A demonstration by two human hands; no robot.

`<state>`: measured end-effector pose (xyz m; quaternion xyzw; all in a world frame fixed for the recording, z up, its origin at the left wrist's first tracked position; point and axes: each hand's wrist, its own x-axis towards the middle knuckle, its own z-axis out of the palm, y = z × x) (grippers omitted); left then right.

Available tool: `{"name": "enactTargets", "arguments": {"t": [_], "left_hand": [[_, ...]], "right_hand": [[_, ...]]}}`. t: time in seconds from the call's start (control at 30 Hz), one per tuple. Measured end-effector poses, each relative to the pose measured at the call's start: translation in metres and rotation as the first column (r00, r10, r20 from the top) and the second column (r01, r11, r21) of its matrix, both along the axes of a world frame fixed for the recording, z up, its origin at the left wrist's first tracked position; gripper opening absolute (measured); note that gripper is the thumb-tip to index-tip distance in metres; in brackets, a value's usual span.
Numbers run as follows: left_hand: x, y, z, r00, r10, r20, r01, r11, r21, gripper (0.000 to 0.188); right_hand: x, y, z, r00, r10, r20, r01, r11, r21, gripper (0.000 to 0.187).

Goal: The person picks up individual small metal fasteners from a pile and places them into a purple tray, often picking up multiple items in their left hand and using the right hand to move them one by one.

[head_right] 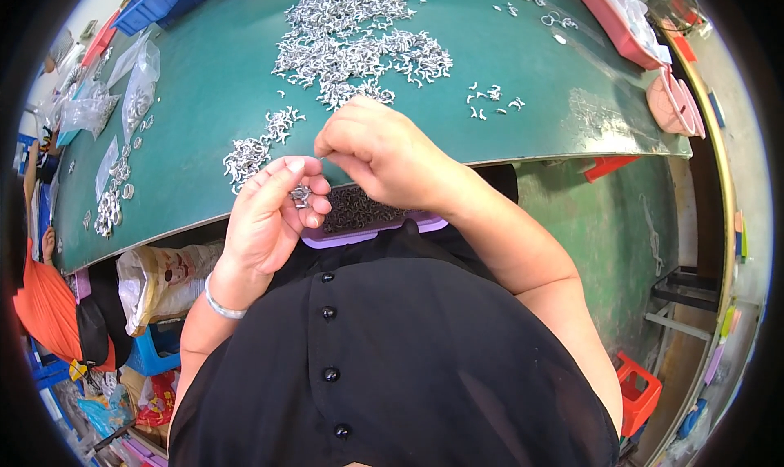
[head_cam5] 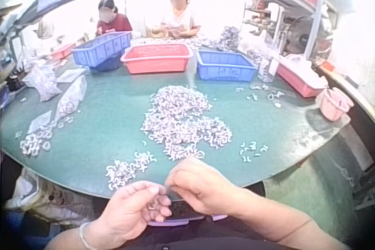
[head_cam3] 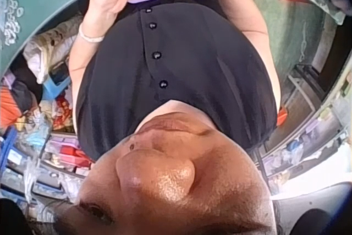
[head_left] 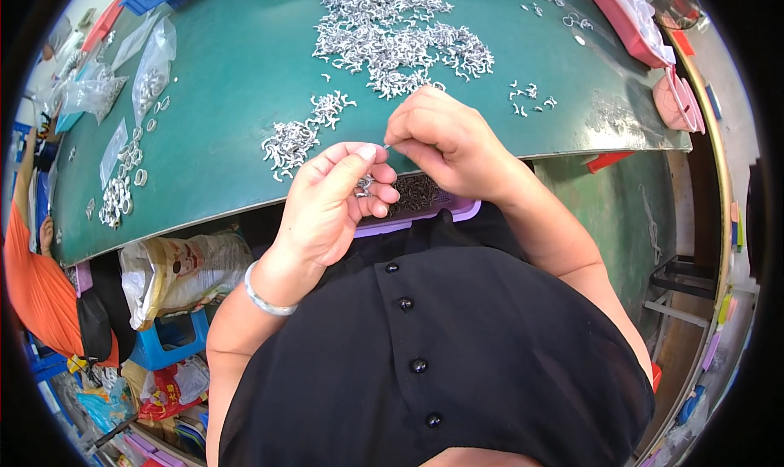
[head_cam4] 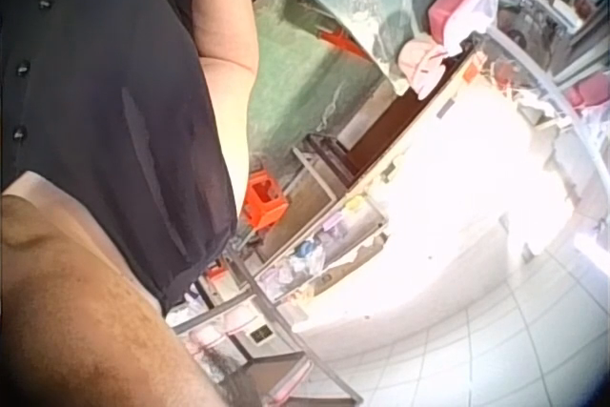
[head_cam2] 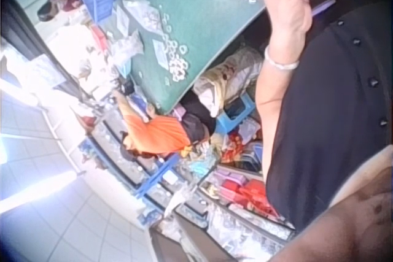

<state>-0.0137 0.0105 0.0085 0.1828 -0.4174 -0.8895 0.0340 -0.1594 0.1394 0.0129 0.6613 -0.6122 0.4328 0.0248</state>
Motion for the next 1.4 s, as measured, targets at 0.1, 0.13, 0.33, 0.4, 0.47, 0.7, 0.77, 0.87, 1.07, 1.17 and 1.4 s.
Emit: {"name": "enactTargets", "arguments": {"t": [0.1, 0.13, 0.33, 0.4, 0.47, 0.7, 0.77, 0.87, 1.07, 1.17, 1.4], "left_hand": [[-0.001, 0.001, 0.0, 0.999, -0.017, 0.037, 0.017, 1.0, 0.01, 0.014], [-0.001, 0.001, -0.001, 0.999, -0.025, 0.036, 0.025, 1.0, -0.005, 0.013], [0.0, 0.003, -0.002, 0.999, 0.006, 0.031, -0.005, 1.0, -0.024, 0.011], [0.0, 0.003, -0.002, 0.999, 0.005, 0.032, -0.004, 0.999, -0.032, 0.011], [0.001, 0.003, -0.002, 1.0, 0.005, 0.027, -0.004, 0.999, -0.034, 0.009], [0.001, 0.006, 0.0, 0.999, 0.015, 0.046, -0.01, 0.996, -0.093, 0.011], [0.001, 0.004, -0.001, 1.0, 0.003, 0.026, -0.002, 0.998, -0.055, 0.008], [0.002, 0.003, -0.002, 1.0, -0.004, 0.022, 0.005, 0.999, -0.045, 0.008], [0.002, 0.002, -0.005, 0.998, 0.023, -0.06, -0.019, 0.998, 0.056, 0.006], [0.001, 0.002, -0.005, 0.997, 0.014, -0.072, -0.01, 0.999, 0.054, 0.008], [-0.002, 0.004, -0.001, 1.0, 0.001, -0.031, -0.001, 1.0, 0.019, 0.016]], "right_hand": [[0.011, -0.001, 0.002, 0.996, -0.033, 0.078, 0.035, 0.999, -0.024, 0.027], [0.011, 0.0, 0.002, 0.996, -0.034, 0.078, 0.036, 0.999, -0.025, 0.027], [-0.001, 0.005, -0.001, 0.997, -0.074, 0.011, 0.075, 0.994, -0.073, 0.029], [-0.007, 0.012, -0.003, 0.971, -0.122, -0.206, 0.141, 0.987, 0.079, 0.023], [-0.007, 0.013, -0.005, 0.971, -0.121, -0.205, 0.141, 0.986, 0.086, 0.02], [-0.006, 0.008, -0.009, 0.971, -0.117, -0.206, 0.14, 0.985, 0.099, 0.01], [-0.005, 0.007, -0.008, 0.972, -0.123, -0.201, 0.145, 0.985, 0.095, 0.009], [-0.006, 0.008, -0.008, 0.969, -0.12, -0.216, 0.141, 0.986, 0.086, 0.009], [-0.008, 0.007, -0.006, 0.98, -0.071, -0.187, 0.087, 0.993, 0.076, 0.009], [-0.008, 0.006, -0.007, 0.995, -0.069, -0.077, 0.074, 0.996, 0.056, 0.009], [-0.001, 0.003, -0.004, 0.99, -0.125, 0.068, 0.124, 0.992, 0.011, 0.027]]}}
